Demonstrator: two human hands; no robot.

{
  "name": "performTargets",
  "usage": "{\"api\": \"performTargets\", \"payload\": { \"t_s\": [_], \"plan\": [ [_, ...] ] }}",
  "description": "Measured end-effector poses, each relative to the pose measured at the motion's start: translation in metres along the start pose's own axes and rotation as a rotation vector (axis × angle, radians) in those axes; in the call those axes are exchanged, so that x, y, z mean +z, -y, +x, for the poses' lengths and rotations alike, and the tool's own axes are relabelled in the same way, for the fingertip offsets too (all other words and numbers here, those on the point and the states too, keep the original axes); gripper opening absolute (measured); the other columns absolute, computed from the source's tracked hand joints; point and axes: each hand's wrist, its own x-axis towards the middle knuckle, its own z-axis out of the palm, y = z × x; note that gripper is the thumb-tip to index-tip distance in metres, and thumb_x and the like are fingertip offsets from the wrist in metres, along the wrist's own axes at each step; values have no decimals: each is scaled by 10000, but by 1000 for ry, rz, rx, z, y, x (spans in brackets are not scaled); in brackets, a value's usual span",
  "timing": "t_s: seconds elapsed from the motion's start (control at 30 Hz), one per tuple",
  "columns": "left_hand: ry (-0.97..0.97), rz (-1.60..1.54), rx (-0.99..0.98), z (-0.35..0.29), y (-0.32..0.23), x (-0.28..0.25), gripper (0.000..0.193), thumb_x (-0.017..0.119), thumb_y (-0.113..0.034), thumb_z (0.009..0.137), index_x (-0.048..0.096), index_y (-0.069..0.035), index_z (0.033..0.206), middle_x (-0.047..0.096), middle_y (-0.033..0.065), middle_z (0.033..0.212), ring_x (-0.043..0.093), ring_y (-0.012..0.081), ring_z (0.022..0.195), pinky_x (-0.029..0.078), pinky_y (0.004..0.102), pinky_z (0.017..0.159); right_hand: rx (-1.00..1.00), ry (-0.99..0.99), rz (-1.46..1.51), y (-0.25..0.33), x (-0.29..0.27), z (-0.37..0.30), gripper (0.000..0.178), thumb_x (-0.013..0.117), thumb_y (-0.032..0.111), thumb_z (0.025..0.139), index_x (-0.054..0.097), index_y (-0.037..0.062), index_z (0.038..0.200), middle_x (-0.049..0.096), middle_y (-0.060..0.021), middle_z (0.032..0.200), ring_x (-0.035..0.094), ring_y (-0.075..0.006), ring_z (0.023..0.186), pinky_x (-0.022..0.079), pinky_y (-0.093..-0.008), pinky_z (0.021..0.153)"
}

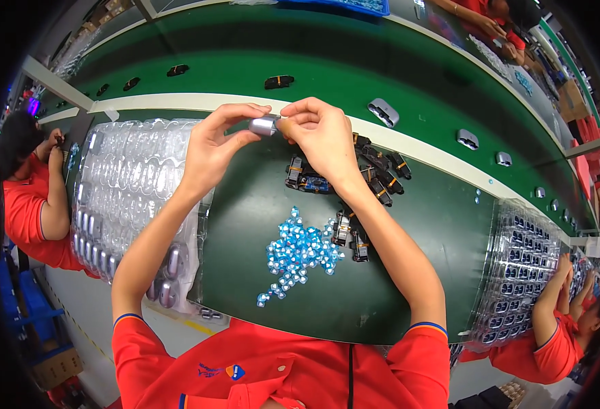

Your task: The person assembles small electronic components into plastic casings by hand at a factory workstation.

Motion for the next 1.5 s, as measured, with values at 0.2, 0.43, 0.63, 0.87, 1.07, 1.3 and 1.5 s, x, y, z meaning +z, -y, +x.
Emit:
{"api": "performTargets", "payload": {
  "t_s": [0.2,0.43,0.63,0.87,1.07,1.3,1.5],
  "plan": [
    [-13,33,32,-1,-3,2,280,653,96,836,674,2,1098,677,117,1138,645,220,1099,561,349,945,-50,1,-1,-5,6,2,181,617,16,881,654,-50,1045,703,-93,880,654,-103,762,528,-222,708],
    [8,60,128,0,-14,2,268,649,102,835,688,-1,1079,678,121,1139,647,227,1103,572,355,931,-101,49,144,-6,8,3,169,565,-20,868,647,-59,1010,694,-112,810,656,-119,668,524,-239,612],
    [15,34,71,-3,-17,-7,253,628,108,855,677,15,1085,677,124,1142,647,223,1101,572,355,931,-62,103,72,-8,12,7,143,598,54,947,621,-30,1060,700,-93,865,634,-102,743,504,-241,675],
    [-120,16,13,7,-13,-15,265,639,79,871,638,35,1133,670,121,1151,651,220,1089,565,343,914,-36,78,-217,-8,-25,62,214,631,152,938,692,-41,1007,711,-147,844,694,-201,749,555,-338,680],
    [-206,7,-76,12,-5,-19,304,665,43,873,611,28,1172,659,115,1152,651,213,1086,561,330,909,-62,-133,-1116,-21,9,124,362,693,281,888,681,-43,1050,686,-281,926,687,-430,850,555,-469,769],
    [-264,-217,-205,11,-2,-29,323,660,24,893,580,25,1206,614,120,1201,647,214,1085,576,326,921,-204,64,-378,11,15,88,369,738,118,829,632,35,1172,716,-170,963,722,-266,905,571,-367,802],
    [-207,-222,-215,12,-6,-24,355,617,35,912,533,25,1256,580,143,1230,640,248,1099,587,378,946,-439,47,-135,13,11,24,370,728,30,824,642,18,1184,721,-123,1008,717,-187,925,564,-313,850]
  ]
}}
